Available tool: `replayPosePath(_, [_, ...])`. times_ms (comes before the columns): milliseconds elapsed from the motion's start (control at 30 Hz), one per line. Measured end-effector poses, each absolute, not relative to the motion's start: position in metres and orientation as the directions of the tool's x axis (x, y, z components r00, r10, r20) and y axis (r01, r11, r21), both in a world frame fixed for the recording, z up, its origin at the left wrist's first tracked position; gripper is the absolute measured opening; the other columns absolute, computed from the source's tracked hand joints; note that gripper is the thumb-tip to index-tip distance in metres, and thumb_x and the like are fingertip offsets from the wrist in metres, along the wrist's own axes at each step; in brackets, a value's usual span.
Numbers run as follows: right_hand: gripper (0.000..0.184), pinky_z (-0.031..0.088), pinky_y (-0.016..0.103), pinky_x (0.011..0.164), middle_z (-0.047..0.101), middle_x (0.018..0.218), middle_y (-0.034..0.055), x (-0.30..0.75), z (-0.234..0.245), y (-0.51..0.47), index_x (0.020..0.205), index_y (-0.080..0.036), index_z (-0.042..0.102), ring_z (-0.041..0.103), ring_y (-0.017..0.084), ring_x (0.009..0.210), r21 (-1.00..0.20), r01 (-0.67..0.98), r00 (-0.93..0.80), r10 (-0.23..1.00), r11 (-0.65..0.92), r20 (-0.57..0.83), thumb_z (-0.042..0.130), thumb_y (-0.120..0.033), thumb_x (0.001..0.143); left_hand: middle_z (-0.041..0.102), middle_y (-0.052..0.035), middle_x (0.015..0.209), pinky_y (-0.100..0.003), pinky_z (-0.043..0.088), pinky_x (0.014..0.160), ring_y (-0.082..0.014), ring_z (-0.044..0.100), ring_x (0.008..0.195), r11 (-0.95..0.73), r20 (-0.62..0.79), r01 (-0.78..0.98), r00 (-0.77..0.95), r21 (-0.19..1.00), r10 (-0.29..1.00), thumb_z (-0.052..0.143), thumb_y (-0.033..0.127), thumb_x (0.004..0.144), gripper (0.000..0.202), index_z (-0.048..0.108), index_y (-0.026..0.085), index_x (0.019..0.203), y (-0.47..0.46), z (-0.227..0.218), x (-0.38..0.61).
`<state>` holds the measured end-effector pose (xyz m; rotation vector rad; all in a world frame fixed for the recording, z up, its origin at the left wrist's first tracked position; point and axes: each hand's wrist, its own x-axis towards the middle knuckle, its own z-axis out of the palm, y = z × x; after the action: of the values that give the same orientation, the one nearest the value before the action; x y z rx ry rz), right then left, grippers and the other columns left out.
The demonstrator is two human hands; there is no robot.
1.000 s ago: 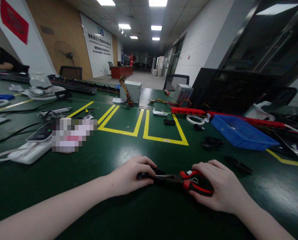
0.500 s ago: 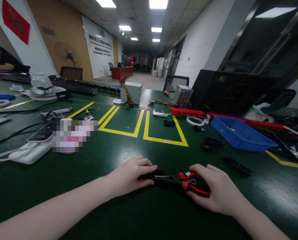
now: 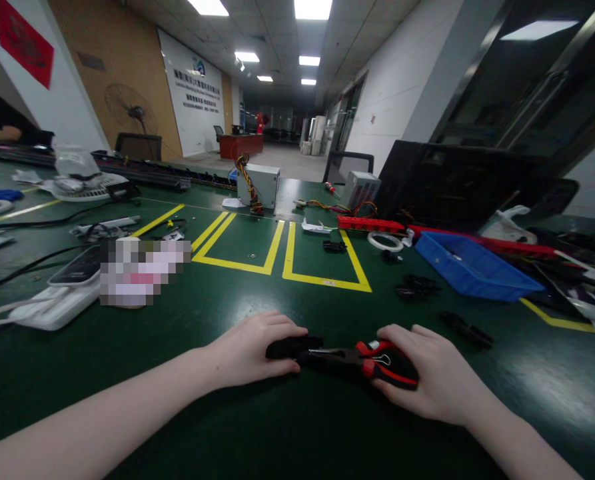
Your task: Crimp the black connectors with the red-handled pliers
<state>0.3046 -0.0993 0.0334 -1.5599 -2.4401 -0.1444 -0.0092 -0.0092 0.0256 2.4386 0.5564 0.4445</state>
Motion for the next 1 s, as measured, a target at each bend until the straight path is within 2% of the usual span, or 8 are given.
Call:
replayPosePath(133, [0.040,0.046,0.035,0.065,0.070,0.091,0.0054,0.3079,0.0328,-0.0978,0.105,-0.022,0.056,0.061,0.019,0.068,-0.040,0.904,-0.404,0.880,0.426,0.251,0.067,-0.047,0.076,0.069,-0.0058,0.115,-0.038,0.051,0.091,-0.0220,0.063,0.104,-0.737,0.182,0.287,0.856,0.612,0.484,0.074,0.026,0.084,0.037,0.062,0.020,0.118,-0.0086,0.0252,-0.0101])
replayPosePath(267, [0.040,0.045,0.035,0.065,0.070,0.090,0.0056,0.3075,0.0313,-0.0978,0.105,-0.022,0.056,0.061,0.019,0.068,-0.052,0.905,-0.397,0.884,0.422,0.247,0.067,-0.047,0.076,0.068,-0.0052,0.119,-0.037,0.050,0.092,-0.0216,0.062,0.109,-0.755,0.211,0.243,0.868,0.609,0.450,0.072,0.027,0.086,0.021,0.066,0.019,0.106,-0.0065,0.0227,-0.0102])
replayPosePath(533, [0.040,0.046,0.034,0.065,0.070,0.090,0.0051,0.3033,0.0276,-0.0976,0.106,-0.023,0.058,0.062,0.019,0.070,-0.103,0.916,-0.361,0.909,0.387,0.211,0.068,-0.047,0.075,0.067,-0.0056,0.123,-0.036,0.050,0.093,-0.0207,0.061,0.112,-0.727,0.224,0.210,0.864,0.653,0.450,0.072,0.026,0.087,0.022,0.068,0.020,0.107,-0.0036,0.0188,-0.0111])
replayPosePath(1000, [0.037,0.045,0.034,0.064,0.070,0.086,0.0049,0.3033,0.0330,-0.0982,0.103,-0.023,0.058,0.061,0.019,0.066,-0.062,0.910,-0.380,0.883,0.411,0.275,0.067,-0.046,0.075,0.069,-0.0058,0.119,-0.036,0.049,0.093,-0.0208,0.062,0.110,-0.721,0.227,0.198,0.865,0.664,0.447,0.072,0.024,0.087,0.019,0.067,0.018,0.104,-0.0049,0.0225,-0.0095])
